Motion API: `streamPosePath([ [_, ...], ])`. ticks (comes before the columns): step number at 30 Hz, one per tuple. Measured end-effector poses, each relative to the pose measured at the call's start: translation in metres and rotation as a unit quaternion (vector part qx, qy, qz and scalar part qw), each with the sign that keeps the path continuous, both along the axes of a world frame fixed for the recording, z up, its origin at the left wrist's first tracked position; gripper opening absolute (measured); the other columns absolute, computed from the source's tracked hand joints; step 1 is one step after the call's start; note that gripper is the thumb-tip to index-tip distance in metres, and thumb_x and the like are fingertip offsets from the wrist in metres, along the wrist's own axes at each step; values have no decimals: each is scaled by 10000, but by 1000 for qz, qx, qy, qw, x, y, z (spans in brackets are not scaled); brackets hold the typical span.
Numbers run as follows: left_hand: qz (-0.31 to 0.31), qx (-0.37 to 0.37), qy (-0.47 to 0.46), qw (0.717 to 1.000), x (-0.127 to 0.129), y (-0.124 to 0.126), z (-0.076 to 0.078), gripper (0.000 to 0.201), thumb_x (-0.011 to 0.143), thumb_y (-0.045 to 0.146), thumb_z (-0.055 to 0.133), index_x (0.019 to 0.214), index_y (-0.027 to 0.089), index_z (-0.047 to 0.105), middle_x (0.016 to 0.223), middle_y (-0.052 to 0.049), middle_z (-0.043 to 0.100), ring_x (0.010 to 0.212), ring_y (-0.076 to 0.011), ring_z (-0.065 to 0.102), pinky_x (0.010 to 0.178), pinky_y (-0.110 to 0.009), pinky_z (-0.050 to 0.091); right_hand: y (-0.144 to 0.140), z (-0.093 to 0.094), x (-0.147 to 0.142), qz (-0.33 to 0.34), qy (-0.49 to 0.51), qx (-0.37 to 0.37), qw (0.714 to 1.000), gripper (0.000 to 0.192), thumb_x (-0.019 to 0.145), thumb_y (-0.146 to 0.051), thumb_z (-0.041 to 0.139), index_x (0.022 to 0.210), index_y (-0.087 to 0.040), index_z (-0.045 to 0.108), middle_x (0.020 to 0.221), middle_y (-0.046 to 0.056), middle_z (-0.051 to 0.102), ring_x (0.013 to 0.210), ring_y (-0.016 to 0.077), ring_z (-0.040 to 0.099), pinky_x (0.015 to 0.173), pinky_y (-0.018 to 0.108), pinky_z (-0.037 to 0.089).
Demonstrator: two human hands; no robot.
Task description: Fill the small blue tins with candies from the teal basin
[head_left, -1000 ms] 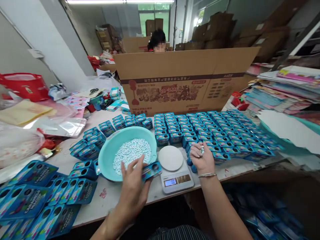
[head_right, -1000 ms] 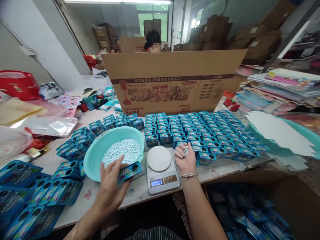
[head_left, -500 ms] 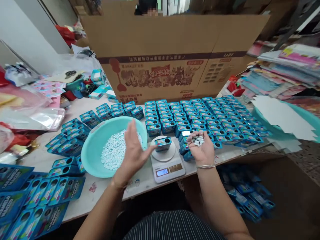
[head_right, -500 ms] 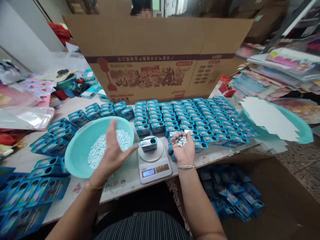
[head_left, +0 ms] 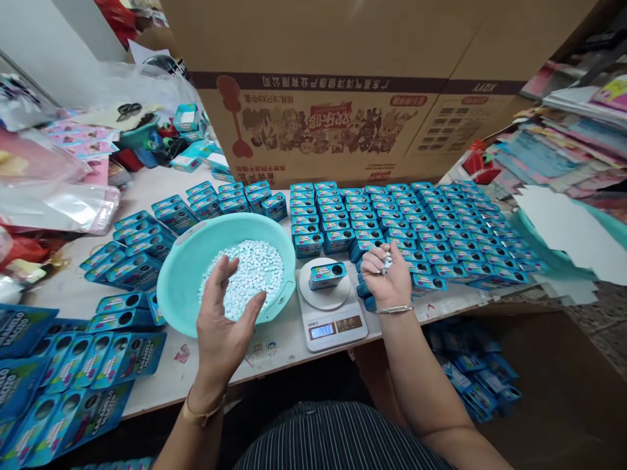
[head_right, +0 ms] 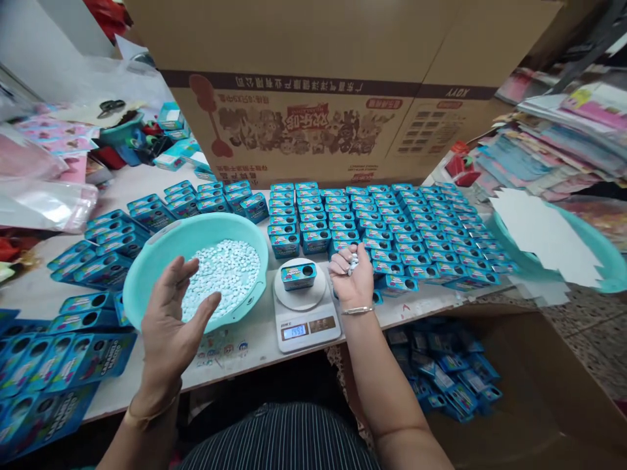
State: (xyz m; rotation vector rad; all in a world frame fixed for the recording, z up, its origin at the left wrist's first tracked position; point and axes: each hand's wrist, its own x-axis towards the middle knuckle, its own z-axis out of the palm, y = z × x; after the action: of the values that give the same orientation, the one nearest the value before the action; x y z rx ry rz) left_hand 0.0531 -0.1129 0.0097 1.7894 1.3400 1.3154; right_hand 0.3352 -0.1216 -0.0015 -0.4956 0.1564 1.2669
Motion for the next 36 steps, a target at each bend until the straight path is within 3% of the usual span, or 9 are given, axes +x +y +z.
streamPosePath([
  [11, -130, 40, 87, 987, 37, 8, -11, 660, 859, 316, 663, 1443, 239, 366, 1359, -126, 556, 1262, -266, 531, 1077, -487, 433, 10, 4, -8, 22, -30, 11, 999, 350, 979, -364, 473, 668, -208, 431, 495, -92, 336, 356, 51, 307, 319, 162, 260],
  [17, -221, 64, 165, 959, 83, 19, -23, 693, 835, 263, 661, 1445, 194, 341, 1363, -151, 530, 1269, -287, 486, 1059, -497, 430, 20, 2, -23, -23, -98, -37, 994, 370, 908, -420, 592, 653, -207, 430, 536, -81, 418, 466, 63, 441, 469, 174, 450],
  [21, -227, 20, 189, 955, 109, 31, -33, 645, 760, 250, 731, 1344, 189, 466, 1278, -127, 587, 1190, -300, 534, 1009, -499, 447, 26, 2, -35, -17, -145, -32, 989, 380, 873, -479, 623, 662, -208, 459, 559, -76, 442, 494, 71, 471, 496, 193, 464],
  [26, -230, -32, 218, 948, 122, 38, -38, 395, 763, 239, 730, 1139, 188, 621, 1123, -94, 682, 1095, -284, 596, 1006, -514, 414, 30, 6, -46, -37, -198, -38, 979, 428, 849, -536, 628, 628, -205, 469, 527, -72, 425, 490, 80, 464, 511, 203, 465],
  [36, -224, -48, 224, 947, 124, 37, -38, 297, 800, 266, 712, 1085, 201, 655, 1083, -72, 702, 1087, -270, 601, 1060, -528, 339, 33, 3, -48, -62, -219, -43, 973, 462, 858, -558, 603, 617, -204, 429, 491, -92, 340, 418, 57, 346, 440, 183, 378],
])
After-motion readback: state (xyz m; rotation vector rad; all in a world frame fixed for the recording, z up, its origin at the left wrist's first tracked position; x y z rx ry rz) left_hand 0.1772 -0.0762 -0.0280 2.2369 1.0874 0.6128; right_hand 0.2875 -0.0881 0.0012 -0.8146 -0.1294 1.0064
